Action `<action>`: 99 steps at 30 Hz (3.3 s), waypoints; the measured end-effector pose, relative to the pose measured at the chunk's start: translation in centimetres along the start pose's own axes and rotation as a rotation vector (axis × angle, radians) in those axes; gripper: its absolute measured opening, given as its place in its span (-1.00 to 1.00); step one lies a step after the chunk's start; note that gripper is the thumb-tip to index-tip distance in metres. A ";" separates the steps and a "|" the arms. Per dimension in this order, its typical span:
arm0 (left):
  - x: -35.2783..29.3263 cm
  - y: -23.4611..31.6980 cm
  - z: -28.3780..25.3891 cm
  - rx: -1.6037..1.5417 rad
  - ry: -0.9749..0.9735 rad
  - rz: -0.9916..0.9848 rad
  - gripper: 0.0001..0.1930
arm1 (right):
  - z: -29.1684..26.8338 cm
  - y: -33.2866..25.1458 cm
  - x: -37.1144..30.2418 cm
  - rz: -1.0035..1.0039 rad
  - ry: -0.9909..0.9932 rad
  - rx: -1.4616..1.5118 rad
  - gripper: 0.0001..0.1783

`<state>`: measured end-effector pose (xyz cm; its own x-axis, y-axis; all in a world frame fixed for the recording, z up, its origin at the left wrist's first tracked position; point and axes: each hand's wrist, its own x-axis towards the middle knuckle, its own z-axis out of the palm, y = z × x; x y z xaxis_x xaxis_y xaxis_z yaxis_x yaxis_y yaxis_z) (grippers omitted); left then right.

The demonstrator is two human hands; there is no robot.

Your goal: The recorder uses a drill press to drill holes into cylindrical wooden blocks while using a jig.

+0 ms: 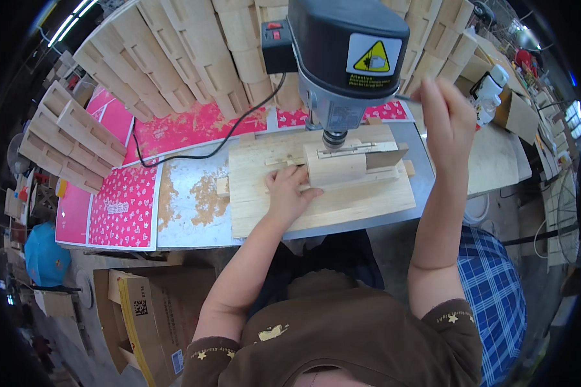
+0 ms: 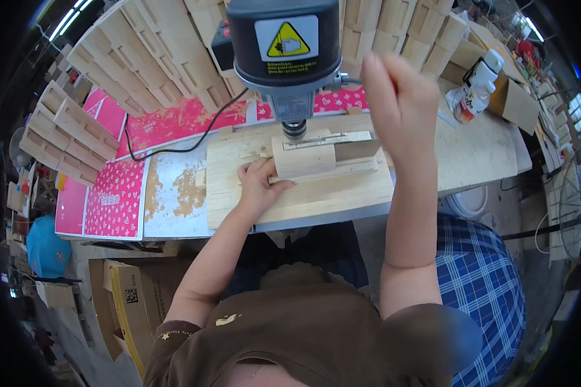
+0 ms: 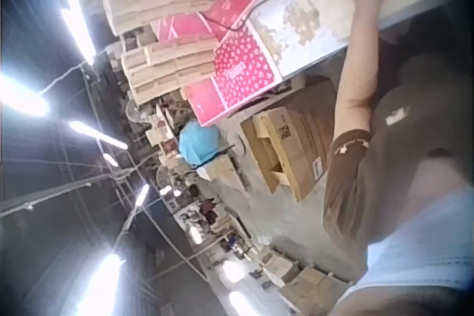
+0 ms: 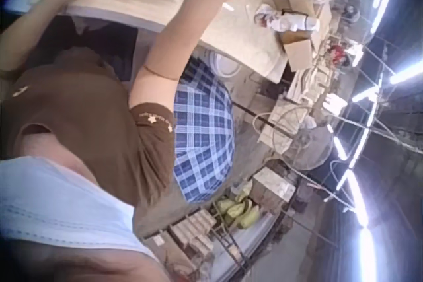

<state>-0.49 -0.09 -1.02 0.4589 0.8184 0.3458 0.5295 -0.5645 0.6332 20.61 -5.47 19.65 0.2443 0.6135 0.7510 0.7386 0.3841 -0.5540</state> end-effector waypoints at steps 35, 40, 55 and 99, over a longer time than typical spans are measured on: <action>0.4 1.3 -0.5 -0.147 0.049 -0.105 -0.60 | 3.3 10.9 -8.2 -0.026 -0.372 -0.347 -0.77; -1.5 0.4 -2.4 -0.345 0.165 -0.063 -0.66 | 2.6 11.9 -10.3 -0.059 -0.345 -0.303 -0.82; -7.7 2.6 -12.7 -0.856 0.256 -0.833 -0.74 | 2.7 6.3 -12.9 -0.080 -0.421 -0.200 -0.80; -2.0 -2.2 -2.2 0.007 0.106 -0.047 -0.37 | 2.7 5.8 8.0 0.054 -0.022 0.218 -0.71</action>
<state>-4.11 -0.24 -1.53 0.3560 0.8503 0.3875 0.5538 -0.5260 0.6455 25.11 3.54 21.48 0.2648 0.6511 0.7113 0.5708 0.4887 -0.6598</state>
